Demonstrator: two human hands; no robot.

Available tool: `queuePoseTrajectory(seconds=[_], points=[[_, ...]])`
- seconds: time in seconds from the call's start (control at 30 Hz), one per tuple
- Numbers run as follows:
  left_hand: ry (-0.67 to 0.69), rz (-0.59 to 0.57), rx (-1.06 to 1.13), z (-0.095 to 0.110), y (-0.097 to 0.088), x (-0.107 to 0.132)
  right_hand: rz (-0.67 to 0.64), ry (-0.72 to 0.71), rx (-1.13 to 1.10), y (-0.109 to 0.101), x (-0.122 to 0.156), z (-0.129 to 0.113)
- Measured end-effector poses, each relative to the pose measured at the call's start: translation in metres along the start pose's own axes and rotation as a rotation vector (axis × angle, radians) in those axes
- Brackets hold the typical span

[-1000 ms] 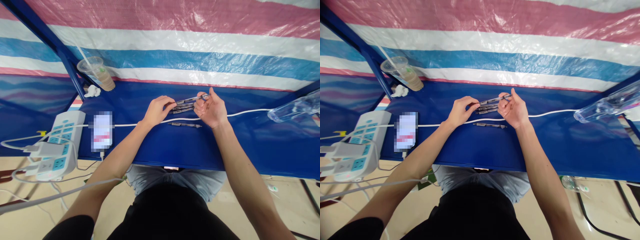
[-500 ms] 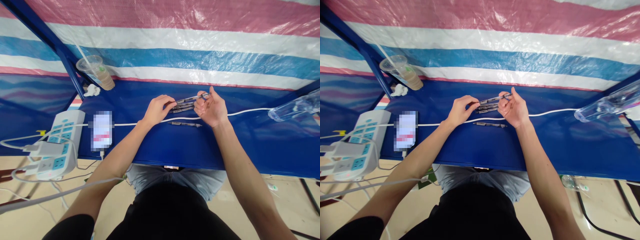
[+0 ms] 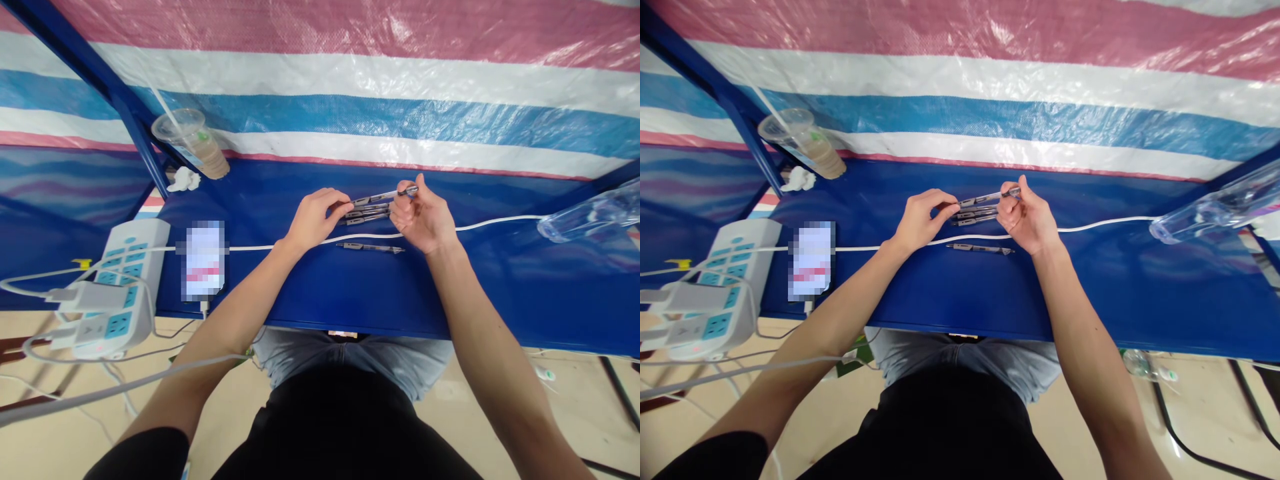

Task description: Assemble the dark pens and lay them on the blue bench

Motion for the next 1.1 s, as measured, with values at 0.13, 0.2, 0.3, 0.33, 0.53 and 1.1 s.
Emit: queuePoseTrajectory(seconds=[0.13,0.2,0.3,0.33,0.53,1.1], points=[[0.007,0.007,0.008,0.0011,-0.0008,-0.0002,0.012,-0.002,0.022,0.0001,0.0005,-0.0003],[0.004,0.002,0.004,0.0011,-0.0004,0.0,0.022,0.001,0.034,-0.0003,0.0004,-0.0006],[0.0,0.003,0.004,0.0007,-0.0002,0.0001,0.033,0.005,0.067,-0.0012,0.0001,-0.0009],[0.002,0.005,0.007,0.0008,-0.0003,0.0001,0.034,0.005,0.072,-0.0014,0.0,-0.001],[0.008,-0.002,0.006,0.001,0.0005,0.0003,0.029,0.011,0.037,-0.0008,0.0001,-0.0012],[-0.013,-0.018,0.001,0.0002,0.0013,0.0002,0.02,0.033,0.024,-0.0016,-0.0009,-0.0007]])
Point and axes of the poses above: each hand's wrist, its own x-axis away from the middle knuckle, its own y-axis out of the palm, z = x × y, the point moved 6 cm from there along -x, towards the middle knuckle, and after that the axes turned 12 degrees about z, right-handed, at the moved point
